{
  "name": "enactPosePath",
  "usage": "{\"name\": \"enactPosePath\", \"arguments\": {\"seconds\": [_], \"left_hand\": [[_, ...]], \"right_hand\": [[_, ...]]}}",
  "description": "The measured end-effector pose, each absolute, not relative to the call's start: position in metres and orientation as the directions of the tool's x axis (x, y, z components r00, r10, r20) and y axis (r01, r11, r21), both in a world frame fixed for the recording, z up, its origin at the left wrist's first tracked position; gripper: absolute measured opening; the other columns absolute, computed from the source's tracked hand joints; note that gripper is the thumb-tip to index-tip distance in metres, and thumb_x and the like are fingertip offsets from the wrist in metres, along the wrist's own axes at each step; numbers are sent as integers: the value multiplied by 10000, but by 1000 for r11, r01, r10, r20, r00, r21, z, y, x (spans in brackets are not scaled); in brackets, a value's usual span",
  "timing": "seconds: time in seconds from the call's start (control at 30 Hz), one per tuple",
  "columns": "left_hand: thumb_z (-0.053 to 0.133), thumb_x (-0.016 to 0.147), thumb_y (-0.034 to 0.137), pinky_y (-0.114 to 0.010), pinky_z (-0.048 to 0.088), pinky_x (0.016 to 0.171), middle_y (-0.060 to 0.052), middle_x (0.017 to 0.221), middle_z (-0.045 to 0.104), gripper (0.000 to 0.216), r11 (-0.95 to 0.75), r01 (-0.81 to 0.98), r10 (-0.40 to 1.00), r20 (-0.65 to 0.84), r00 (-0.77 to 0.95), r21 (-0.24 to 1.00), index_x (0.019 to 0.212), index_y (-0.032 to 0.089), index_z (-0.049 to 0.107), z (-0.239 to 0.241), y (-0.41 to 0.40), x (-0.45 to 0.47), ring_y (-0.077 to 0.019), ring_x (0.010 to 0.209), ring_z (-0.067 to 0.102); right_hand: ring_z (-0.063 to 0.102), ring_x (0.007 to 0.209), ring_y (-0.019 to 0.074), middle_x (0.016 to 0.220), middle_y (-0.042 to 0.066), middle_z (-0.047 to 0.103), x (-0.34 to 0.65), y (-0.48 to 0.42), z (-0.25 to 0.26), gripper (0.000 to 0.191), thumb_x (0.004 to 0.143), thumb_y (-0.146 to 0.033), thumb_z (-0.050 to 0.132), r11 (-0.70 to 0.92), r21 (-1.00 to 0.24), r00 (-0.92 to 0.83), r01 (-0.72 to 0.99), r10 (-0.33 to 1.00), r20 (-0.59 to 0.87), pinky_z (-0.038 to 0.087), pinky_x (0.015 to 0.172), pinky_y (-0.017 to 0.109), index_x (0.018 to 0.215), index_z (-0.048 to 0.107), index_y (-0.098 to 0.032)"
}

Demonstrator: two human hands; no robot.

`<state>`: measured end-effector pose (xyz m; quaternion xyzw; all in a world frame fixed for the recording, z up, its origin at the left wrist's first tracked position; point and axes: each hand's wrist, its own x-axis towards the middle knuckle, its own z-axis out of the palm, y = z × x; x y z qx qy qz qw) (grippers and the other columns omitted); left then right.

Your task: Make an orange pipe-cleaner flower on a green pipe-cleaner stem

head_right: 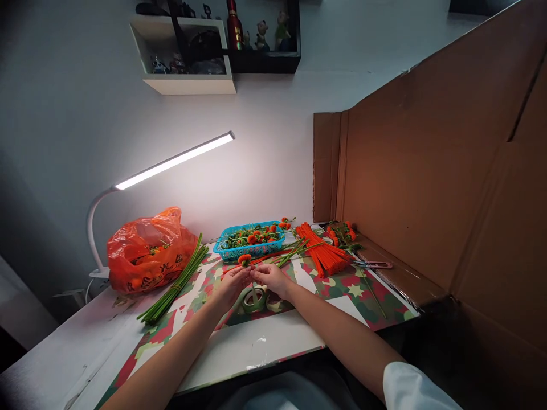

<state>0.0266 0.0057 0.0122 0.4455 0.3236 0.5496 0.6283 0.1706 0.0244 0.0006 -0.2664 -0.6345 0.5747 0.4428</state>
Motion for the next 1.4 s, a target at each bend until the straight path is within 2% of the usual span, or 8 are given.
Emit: {"name": "enactPosePath", "arguments": {"seconds": [0.23, 0.7, 1.03, 1.13, 1.2, 1.27, 1.33, 1.4], "left_hand": [[879, 423, 324, -202, 396, 523, 0, 546, 610, 363, 32, -402, 993, 18, 119, 915, 566, 119, 616, 12, 7, 27, -84, 501, 537], [858, 496, 357, -209, 435, 548, -1, 593, 619, 382, 130, -457, 960, 3, 278, 880, 695, 116, 638, 16, 1, 28, -97, 541, 563], [765, 596, 389, -235, 454, 603, -7, 642, 591, 302, -77, -299, 982, 124, 144, 951, 680, 141, 614, 14, 8, 22, -126, 618, 569], [679, 657, 357, -296, 472, 658, -38, 787, 607, 300, -231, -69, 972, 234, 28, 970, 876, 159, 631, 16, 8, 17, -177, 724, 581], [626, 695, 300, -356, 464, 765, -70, 972, 607, 378, -441, 256, 882, 469, -54, 860, 1057, 192, 600, 20, 5, 12, -225, 900, 567], [598, 733, 244, -416, 381, 929, -84, 1151, 570, 416, -623, 572, 714, 687, 138, 533, 1147, 228, 571, 26, 0, 8, -261, 1109, 479], [527, 810, 203, -432, 282, 1015, -59, 1216, 564, 323, -712, 668, 611, 661, 436, 217, 1117, 273, 599, 32, -5, 5, -253, 1200, 407], [474, 854, 185, -443, 220, 1039, -36, 1143, 617, 241, -730, 678, 589, 587, 555, 91, 1004, 273, 640, 37, -9, 5, -233, 1169, 435]], "right_hand": [[343, 522, 86, 526, -43, 441, 170, 20, 5, 520, 584, -652, 683, 251, -960, -448, -125, 849, 280, 214, 514, 247, 587, 555, -149], [369, 563, 87, 583, -36, 479, 173, 19, 7, 460, 607, -585, 712, 227, -958, -525, -177, 801, 287, 272, 546, 237, 652, 596, -143], [322, 512, 79, 514, -59, 416, 172, 20, 7, 477, 578, -598, 706, 239, -961, -432, -139, 858, 276, 220, 515, 239, 576, 510, -163], [311, 508, 78, 518, -59, 415, 171, 21, 6, 472, 581, -592, 704, 242, -963, -428, -121, 862, 270, 203, 506, 240, 588, 510, -161], [292, 499, 75, 518, -63, 399, 171, 21, 5, 467, 590, -587, 699, 256, -963, -423, -88, 865, 269, 187, 495, 240, 592, 504, -163], [281, 496, 73, 518, -69, 374, 171, 21, 4, 460, 601, -575, 698, 289, -956, -428, -43, 860, 279, 181, 488, 240, 584, 485, -167], [286, 500, 73, 519, -71, 351, 173, 23, 3, 459, 614, -558, 698, 342, -940, -443, 4, 843, 305, 191, 486, 237, 562, 454, -173], [302, 505, 76, 522, -67, 356, 176, 25, 2, 452, 635, -544, 688, 395, -917, -453, 58, 829, 329, 208, 488, 235, 551, 445, -173]]}}
